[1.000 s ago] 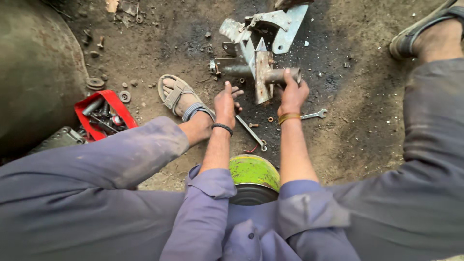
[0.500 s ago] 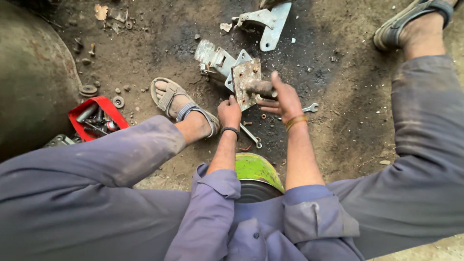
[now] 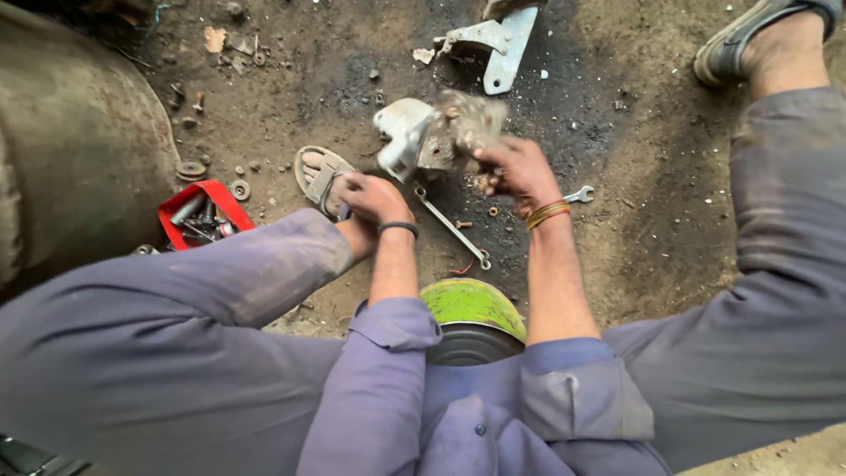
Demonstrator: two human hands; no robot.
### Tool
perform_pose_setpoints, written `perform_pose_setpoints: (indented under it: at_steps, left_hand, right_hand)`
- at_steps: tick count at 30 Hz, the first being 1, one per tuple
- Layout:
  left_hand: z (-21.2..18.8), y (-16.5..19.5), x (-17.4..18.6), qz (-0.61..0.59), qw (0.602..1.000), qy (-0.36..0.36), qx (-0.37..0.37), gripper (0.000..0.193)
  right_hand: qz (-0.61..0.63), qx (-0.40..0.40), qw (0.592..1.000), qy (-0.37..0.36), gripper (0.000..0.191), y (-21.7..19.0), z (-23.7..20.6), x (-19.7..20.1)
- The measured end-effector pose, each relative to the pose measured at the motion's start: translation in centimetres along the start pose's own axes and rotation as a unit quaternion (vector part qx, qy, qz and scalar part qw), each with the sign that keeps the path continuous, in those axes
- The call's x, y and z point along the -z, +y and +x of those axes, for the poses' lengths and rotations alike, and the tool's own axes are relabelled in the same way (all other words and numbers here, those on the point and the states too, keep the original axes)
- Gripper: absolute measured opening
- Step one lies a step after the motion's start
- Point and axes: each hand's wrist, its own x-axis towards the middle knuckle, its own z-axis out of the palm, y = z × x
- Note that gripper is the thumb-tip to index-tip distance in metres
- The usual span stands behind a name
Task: The person sits on the workshop floor and uses wrenches to loosen and remove bolts from a white metal bracket assembly with a cylindrical hub. They reposition the assembly between their feet, work on different fasteners, and set removed bolts aside on the ground.
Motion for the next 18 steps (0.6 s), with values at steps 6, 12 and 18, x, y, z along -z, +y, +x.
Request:
perform_pose_setpoints:
  at_steps: [6, 12, 18]
  left_hand:
    - [-2.1, 0.8, 0.3, 0.126, 0.967, -0.212, 0.066, 0.074]
    - [-7.3, -0.6, 1.8, 0.233, 0.908, -0.314, -0.154, 0.061]
    - [-7.2, 0.4, 3.3, 0.373, 0.804, -0.422, -0.191, 0.044]
  right_hand:
    - [-0.007, 0.004, 0.998, 0.062, 0.025, -1.0, -0.9, 1.9]
    - [0.032, 0.022, 0.990, 0.136, 0.036, 4.2, 1.1, 3.9]
    - [0.010, 0.051, 0.989, 0.138, 0.034, 6.6, 1.8, 4.1]
